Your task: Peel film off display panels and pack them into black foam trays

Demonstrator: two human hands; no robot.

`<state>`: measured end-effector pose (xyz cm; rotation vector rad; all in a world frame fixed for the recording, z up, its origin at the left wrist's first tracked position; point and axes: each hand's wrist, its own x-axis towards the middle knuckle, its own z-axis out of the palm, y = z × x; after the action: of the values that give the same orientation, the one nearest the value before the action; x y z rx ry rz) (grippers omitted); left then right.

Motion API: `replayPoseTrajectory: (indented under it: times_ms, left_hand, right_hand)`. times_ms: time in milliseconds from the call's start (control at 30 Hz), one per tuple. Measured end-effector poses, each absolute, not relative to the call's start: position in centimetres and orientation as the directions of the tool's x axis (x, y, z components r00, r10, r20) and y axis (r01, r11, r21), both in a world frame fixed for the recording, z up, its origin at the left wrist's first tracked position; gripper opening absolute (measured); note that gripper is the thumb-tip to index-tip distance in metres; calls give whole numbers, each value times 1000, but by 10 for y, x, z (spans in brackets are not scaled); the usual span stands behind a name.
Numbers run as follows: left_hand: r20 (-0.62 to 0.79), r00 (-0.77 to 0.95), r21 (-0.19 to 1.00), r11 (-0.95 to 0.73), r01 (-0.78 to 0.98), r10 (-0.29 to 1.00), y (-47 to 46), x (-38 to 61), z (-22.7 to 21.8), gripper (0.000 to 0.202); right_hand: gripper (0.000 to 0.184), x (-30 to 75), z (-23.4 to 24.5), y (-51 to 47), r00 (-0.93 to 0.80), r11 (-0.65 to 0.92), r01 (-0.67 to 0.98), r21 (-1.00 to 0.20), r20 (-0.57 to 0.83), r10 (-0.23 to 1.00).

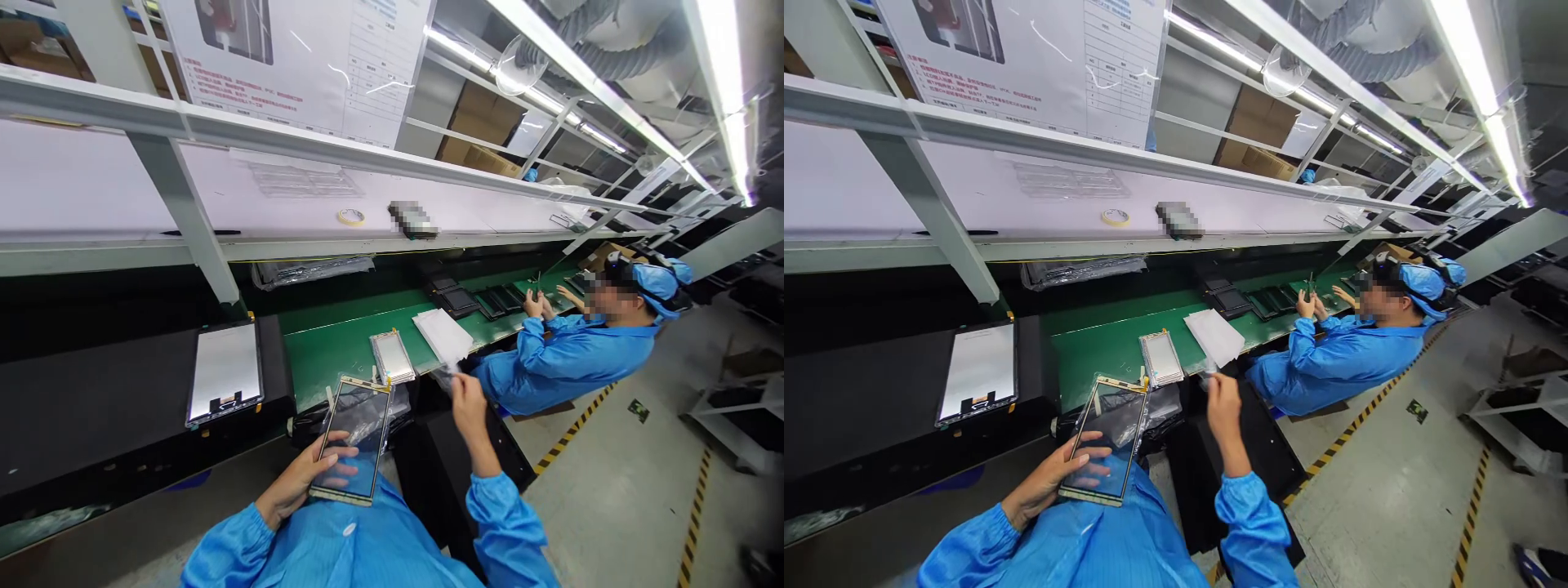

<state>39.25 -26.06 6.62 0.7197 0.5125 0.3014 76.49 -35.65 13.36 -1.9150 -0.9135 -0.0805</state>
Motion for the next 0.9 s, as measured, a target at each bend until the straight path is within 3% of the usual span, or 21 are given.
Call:
replayPoseTrajectory:
  times_ms: [67,167,400,767,900]
  left_hand:
    - [-345,842,694,717,-68,414,-263,396,69,51]
    - [-387,829,698,716,-23,403,-270,402,72,51]
    - [-523,746,683,726,79,411,-275,413,67,42]
    - [-491,684,798,594,105,539,-281,435,48,39]
    - [-446,657,821,570,31,608,-289,437,38,35]
  right_hand:
    - [47,731,115,-350,643,-189,478,-858,194,741]
    - [48,687,95,-335,474,-110,131,-985,-35,880]
    - [51,664,89,-334,445,-42,-322,-946,-191,875]
    - [61,647,60,-336,461,143,-633,-760,-223,859]
    - [51,647,47,-339,375,-10,-495,-869,-224,899]
